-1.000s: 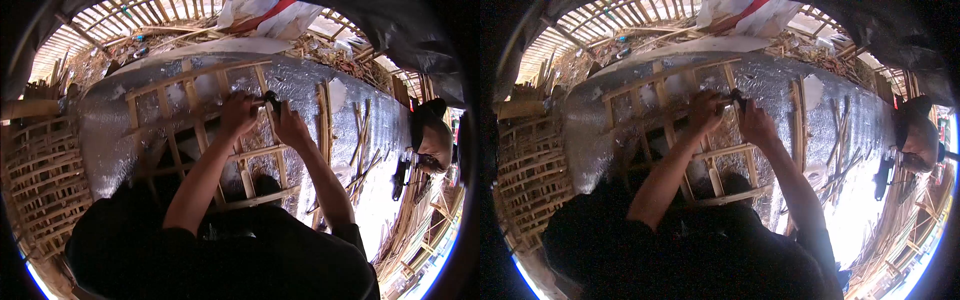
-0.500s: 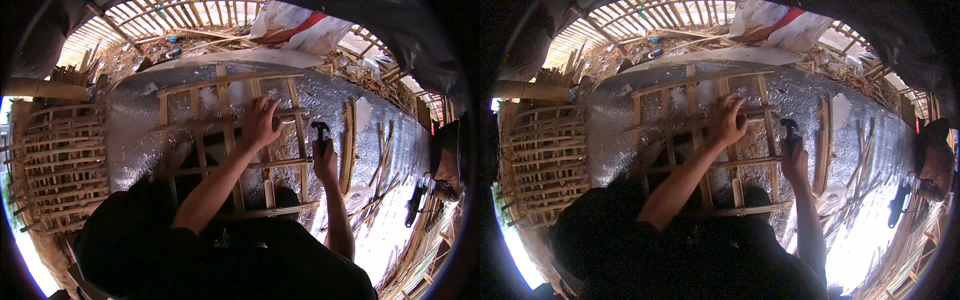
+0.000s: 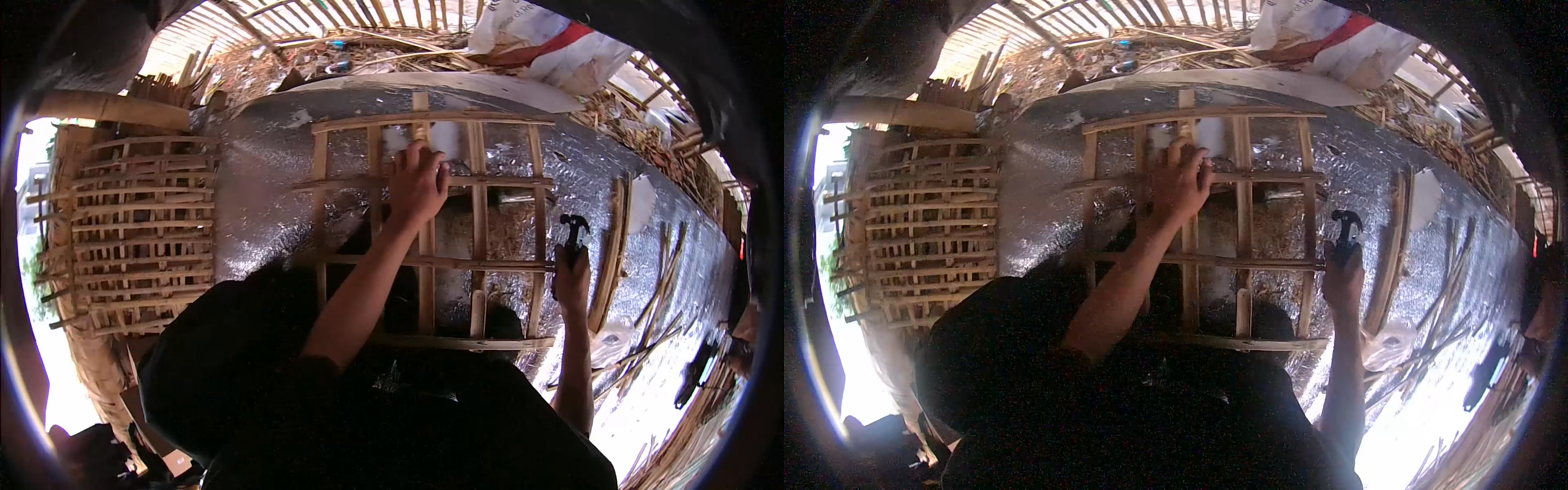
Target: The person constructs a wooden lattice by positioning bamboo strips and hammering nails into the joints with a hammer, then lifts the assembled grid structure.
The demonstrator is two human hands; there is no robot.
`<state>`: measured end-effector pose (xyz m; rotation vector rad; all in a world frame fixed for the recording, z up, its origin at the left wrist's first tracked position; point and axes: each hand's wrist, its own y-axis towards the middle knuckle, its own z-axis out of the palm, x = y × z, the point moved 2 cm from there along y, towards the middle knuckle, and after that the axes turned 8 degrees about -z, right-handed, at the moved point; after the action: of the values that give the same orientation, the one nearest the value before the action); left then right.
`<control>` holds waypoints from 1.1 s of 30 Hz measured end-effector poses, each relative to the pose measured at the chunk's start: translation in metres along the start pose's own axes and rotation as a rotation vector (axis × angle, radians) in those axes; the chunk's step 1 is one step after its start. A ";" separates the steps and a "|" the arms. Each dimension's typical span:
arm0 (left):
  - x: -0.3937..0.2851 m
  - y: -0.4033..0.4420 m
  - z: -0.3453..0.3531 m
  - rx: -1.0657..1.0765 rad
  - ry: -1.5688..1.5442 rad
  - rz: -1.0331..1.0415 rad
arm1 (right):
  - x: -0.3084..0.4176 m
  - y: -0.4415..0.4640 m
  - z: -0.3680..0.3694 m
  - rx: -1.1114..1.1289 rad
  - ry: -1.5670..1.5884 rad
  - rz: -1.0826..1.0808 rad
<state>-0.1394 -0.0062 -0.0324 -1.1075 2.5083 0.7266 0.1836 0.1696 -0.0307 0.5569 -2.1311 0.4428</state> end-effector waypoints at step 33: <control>0.012 0.017 -0.011 0.444 0.097 -0.391 | -0.048 -0.037 -0.050 -0.076 -0.741 -0.141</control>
<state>-0.1608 -0.0098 -0.0234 -1.4145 2.2575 0.0082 0.2622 0.1744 -0.0376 0.9236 -2.7633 0.0666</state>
